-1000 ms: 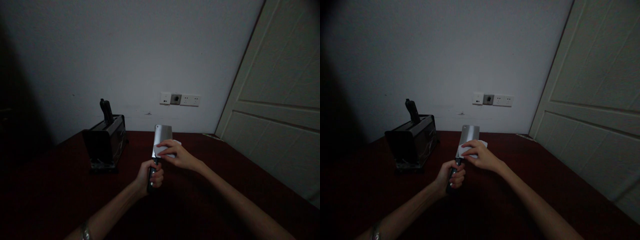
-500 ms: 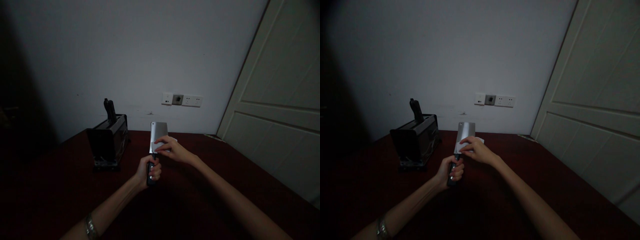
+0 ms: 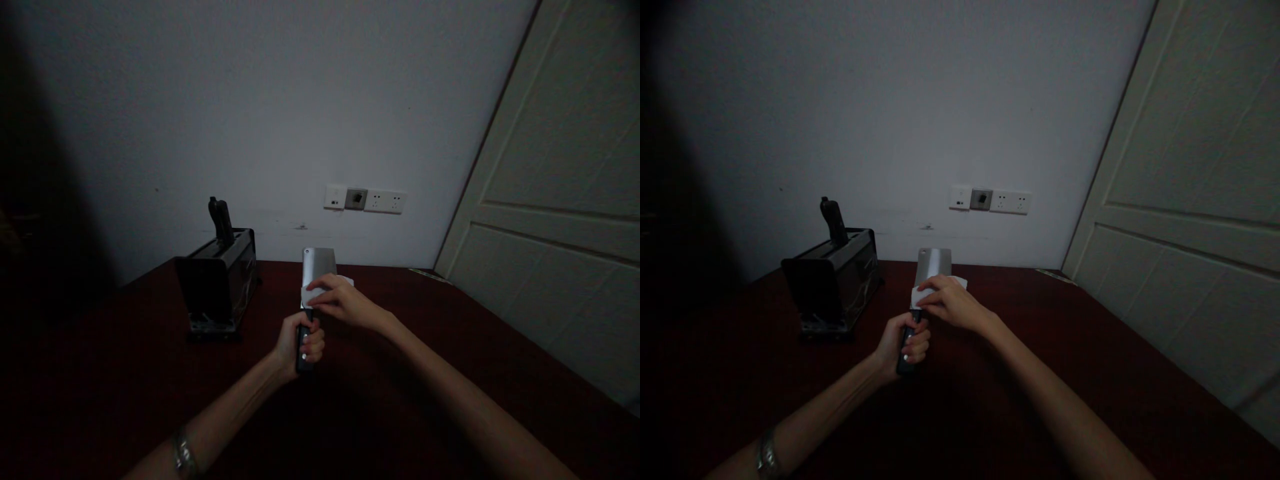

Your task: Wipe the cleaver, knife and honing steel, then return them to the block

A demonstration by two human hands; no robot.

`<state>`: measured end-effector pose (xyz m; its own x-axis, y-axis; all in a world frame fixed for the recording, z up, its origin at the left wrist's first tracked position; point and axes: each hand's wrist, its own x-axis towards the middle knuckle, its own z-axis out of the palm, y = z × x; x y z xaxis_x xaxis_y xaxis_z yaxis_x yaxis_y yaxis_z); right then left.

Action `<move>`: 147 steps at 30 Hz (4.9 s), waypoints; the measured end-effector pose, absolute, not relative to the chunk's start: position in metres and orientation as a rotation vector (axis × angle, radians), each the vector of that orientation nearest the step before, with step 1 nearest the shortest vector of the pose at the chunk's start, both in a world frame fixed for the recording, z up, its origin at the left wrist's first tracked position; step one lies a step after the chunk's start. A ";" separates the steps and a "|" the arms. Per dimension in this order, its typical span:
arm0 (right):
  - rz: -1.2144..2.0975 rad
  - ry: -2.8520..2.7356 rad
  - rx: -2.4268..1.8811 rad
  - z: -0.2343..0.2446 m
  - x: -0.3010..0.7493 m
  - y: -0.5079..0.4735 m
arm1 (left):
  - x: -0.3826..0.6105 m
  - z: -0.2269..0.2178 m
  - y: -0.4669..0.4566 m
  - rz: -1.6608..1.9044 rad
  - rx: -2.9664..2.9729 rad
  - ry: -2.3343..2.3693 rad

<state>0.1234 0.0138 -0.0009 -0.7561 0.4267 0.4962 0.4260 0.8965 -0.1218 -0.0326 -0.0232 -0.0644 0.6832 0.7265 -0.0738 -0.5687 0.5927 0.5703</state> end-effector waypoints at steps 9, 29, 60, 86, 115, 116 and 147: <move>-0.023 -2.588 -0.589 0.005 0.129 0.012 | -0.033 -0.064 -0.023 0.727 0.575 0.318; -0.153 -2.611 -0.633 0.003 0.137 0.005 | -0.035 -0.062 -0.022 0.717 0.604 0.331; 0.339 -1.574 -0.697 -0.016 0.137 0.030 | -0.032 -0.074 -0.022 0.635 0.769 0.230; 1.278 -0.650 -0.592 -0.013 0.186 0.017 | -0.028 -0.076 -0.014 1.119 1.183 0.818; 1.151 -1.112 -0.983 -0.014 0.174 0.011 | -0.014 -0.082 -0.023 1.116 1.442 1.120; 1.132 -1.144 -0.999 -0.014 0.172 0.010 | -0.014 -0.082 -0.023 1.119 1.417 1.136; 0.558 -2.072 -0.894 -0.017 0.140 0.001 | -0.008 -0.085 -0.036 1.134 1.265 0.879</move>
<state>0.1402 0.0014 -0.0168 -0.4352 0.7523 0.4946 0.4021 0.6539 -0.6409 -0.0079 -0.0363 -0.0854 0.2484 0.9644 0.0907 -0.1530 -0.0534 0.9868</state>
